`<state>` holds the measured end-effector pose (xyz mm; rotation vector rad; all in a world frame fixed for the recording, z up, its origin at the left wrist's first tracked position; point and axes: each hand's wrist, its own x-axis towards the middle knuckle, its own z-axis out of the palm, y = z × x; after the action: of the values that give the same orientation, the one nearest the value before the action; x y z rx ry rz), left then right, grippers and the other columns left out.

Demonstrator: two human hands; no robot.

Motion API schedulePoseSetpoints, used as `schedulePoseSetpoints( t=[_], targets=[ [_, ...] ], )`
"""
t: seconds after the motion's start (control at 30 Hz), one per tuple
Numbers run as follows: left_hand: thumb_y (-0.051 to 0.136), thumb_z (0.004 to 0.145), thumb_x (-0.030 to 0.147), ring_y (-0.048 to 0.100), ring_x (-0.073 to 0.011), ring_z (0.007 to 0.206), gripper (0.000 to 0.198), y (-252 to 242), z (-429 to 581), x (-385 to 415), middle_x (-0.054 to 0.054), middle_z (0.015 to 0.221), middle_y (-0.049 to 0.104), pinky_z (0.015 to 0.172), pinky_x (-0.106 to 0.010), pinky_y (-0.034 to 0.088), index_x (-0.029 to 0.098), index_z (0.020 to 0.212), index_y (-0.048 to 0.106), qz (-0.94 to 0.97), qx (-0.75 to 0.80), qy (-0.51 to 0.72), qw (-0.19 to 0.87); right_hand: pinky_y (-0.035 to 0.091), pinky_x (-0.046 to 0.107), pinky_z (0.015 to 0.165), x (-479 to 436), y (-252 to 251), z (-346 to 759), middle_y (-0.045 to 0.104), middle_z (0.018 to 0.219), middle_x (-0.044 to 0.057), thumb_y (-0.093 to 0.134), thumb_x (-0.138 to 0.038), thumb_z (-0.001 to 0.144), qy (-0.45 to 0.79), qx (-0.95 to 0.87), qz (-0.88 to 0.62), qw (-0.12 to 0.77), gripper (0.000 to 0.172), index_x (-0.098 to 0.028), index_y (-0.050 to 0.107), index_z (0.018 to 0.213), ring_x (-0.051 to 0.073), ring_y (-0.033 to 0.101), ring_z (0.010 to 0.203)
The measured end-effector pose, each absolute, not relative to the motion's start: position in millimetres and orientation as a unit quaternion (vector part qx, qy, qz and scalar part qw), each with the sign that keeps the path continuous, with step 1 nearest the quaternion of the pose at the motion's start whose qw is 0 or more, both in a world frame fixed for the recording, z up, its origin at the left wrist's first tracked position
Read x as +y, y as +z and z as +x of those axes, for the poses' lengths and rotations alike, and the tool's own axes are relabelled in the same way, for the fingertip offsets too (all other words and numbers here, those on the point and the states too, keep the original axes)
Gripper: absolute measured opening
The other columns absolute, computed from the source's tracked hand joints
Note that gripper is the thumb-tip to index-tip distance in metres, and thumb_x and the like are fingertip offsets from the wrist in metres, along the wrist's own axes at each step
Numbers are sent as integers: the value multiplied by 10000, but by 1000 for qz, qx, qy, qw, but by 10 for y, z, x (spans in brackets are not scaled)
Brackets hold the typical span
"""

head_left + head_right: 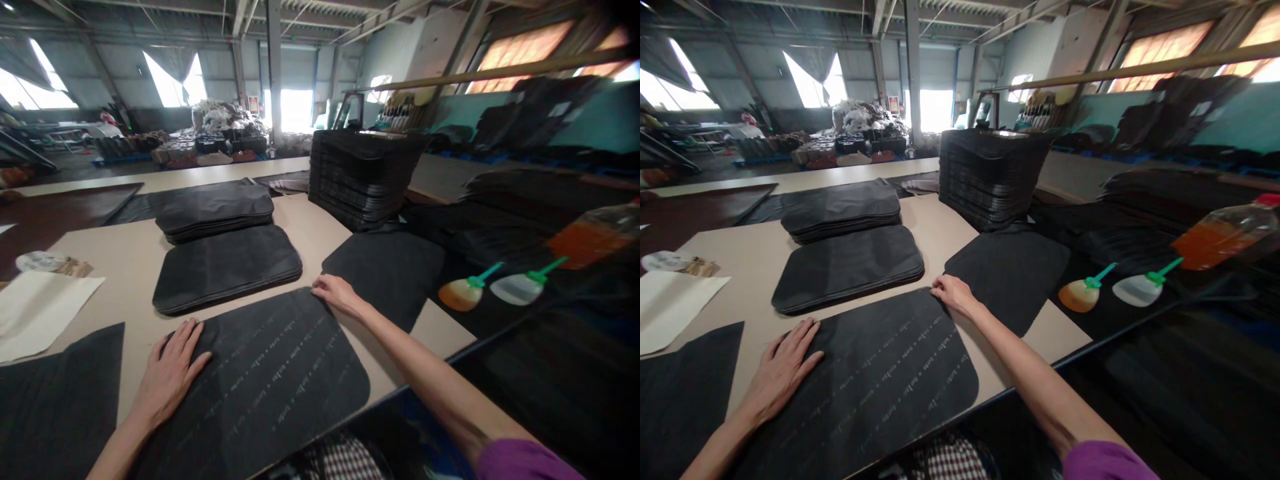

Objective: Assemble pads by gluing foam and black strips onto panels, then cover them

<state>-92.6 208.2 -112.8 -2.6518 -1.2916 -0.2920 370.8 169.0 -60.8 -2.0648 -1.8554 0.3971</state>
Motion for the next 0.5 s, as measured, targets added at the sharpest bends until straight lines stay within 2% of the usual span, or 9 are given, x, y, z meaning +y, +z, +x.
schedulePoseSetpoints(
  t=[0.17,0.5],
  targets=[
    [324,1028,530,312,-260,1514,642,-1171,-947,2104,-115,1646,312,1194,-487,259,225,1592,304,-890,-436,-97,91,528,380,861,1816,-559,3700,680,983,46,656,-348,994,182,-619,-750,142,206,-147,683,959,206,645,944],
    [319,1029,528,313,-248,1513,648,-1227,-977,2134,-98,1659,283,1184,-487,267,245,1609,251,-890,-437,-92,92,566,365,818,1852,-393,3681,682,919,27,681,-400,987,249,-599,-754,101,271,-135,682,929,194,670,869]
  ],
)
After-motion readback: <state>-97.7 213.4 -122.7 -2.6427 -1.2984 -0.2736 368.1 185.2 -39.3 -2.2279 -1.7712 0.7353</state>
